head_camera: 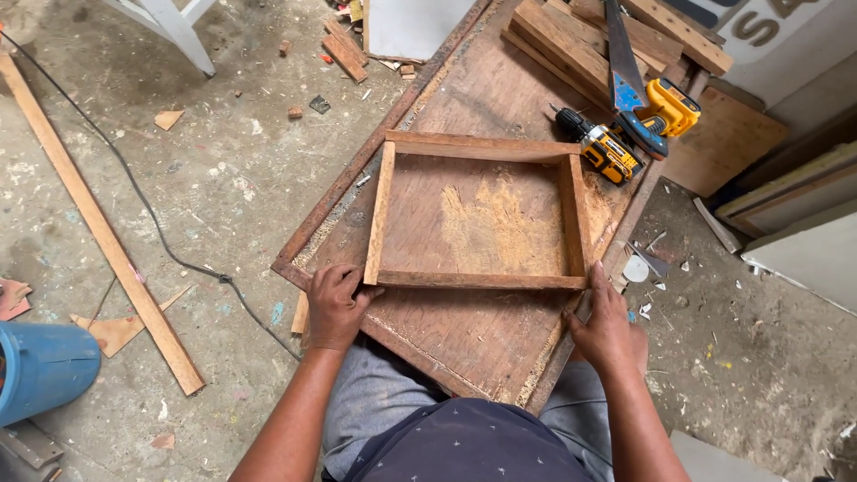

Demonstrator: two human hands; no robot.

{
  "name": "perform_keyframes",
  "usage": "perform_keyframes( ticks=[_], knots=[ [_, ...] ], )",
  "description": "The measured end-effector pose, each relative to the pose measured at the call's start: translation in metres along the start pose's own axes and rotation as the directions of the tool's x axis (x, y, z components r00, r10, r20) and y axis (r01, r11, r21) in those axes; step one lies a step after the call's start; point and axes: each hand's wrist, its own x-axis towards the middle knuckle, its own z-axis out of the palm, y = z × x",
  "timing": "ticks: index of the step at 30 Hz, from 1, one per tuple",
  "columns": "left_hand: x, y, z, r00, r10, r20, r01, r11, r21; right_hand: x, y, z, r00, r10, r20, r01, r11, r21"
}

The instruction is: Inspecting and adjusting a small wooden frame on a workbench to check alignment.

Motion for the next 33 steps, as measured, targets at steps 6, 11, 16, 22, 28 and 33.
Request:
perform_keyframes(
  ticks=[6, 11, 16, 22, 28, 33],
  knots=[
    [0.011, 0.021, -0.015, 0.998, 0.027, -0.061, -0.027, 1.0, 0.001, 0.017, 0.039, 0.04, 0.989, -0.076, -0.126, 0.096, 0.983, 0.154],
    [0.007, 0.016, -0.01, 0.997, 0.033, -0.073, -0.033, 0.999, 0.0, 0.01, 0.043, 0.042, 0.967, -0.137, -0.215, 0.185, 0.957, 0.224],
    [0.005, 0.011, -0.005, 0.995, 0.053, -0.081, -0.052, 0.999, 0.015, 0.017, 0.056, 0.055, 0.956, -0.158, -0.249, 0.217, 0.948, 0.234],
    [0.004, 0.014, -0.008, 0.995, 0.054, -0.082, -0.053, 0.998, 0.017, 0.015, 0.05, 0.048, 0.963, -0.143, -0.228, 0.202, 0.943, 0.265],
    [0.009, 0.023, -0.018, 0.995, 0.051, -0.08, -0.053, 0.998, -0.015, 0.007, 0.041, 0.031, 0.978, -0.126, -0.164, 0.159, 0.965, 0.209],
    [0.006, 0.016, -0.014, 0.997, 0.042, -0.064, -0.046, 0.998, -0.052, -0.006, 0.028, 0.002, 0.995, -0.068, -0.066, 0.075, 0.991, 0.113]
  ],
)
